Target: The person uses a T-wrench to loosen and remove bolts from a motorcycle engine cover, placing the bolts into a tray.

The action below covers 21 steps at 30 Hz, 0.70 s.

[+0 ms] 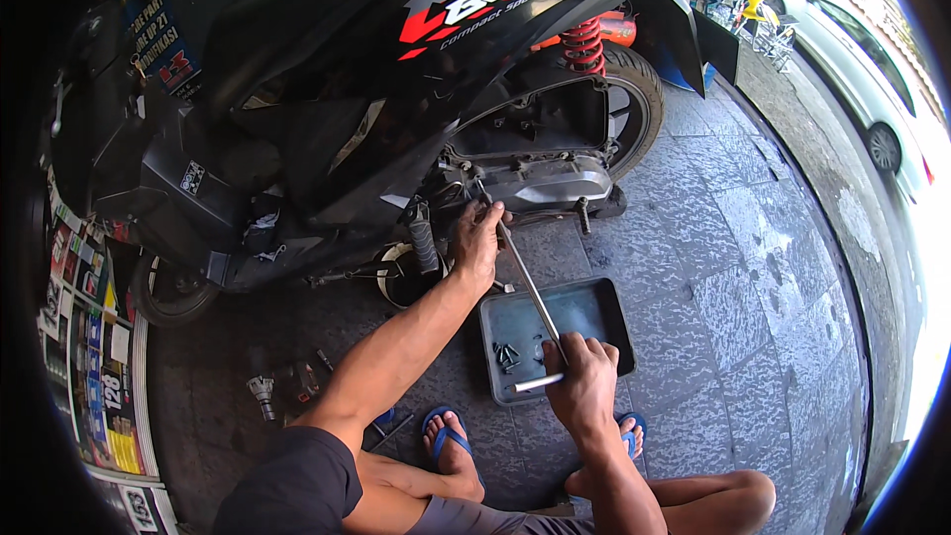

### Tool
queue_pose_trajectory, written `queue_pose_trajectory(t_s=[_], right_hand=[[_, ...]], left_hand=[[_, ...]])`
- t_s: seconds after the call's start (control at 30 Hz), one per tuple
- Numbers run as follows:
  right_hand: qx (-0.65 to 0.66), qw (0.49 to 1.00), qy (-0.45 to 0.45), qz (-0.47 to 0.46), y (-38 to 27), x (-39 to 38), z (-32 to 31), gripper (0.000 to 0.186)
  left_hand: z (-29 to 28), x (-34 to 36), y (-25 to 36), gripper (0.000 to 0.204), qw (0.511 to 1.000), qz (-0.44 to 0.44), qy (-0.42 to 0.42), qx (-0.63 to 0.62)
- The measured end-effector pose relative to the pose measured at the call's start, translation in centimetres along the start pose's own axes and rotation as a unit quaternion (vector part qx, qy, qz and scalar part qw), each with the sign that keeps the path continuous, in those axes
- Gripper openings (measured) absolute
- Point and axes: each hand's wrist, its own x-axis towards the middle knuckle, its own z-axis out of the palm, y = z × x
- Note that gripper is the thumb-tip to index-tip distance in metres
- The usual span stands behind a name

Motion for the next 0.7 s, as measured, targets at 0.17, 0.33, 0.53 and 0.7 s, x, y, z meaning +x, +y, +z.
queue_pose_trajectory(t_s=[0.17,0.33,0.53,0.7], right_hand=[[0.014,1.0,0.001,-0.003,-0.2,0.8,0.2,0.017],[0.088,0.994,-0.019,0.06,-1.9,1.3,0.2,0.019],[0.285,0.938,-0.023,0.198,-0.5,0.4,4.3,0.031],[0.727,0.57,-0.094,0.371,-1.9,-0.9,5.8,0.054]], left_hand=[[-0.2,0.8,0.6,0.01,1.0,-0.007,-0.006,-0.003],[-0.6,1.2,1.4,0.016,1.0,0.005,-0.022,0.011],[-1.3,-5.6,-0.7,0.04,0.926,-0.187,-0.327,-0.027],[-4.3,-10.1,-0.3,0.042,0.818,-0.372,-0.437,0.027]])
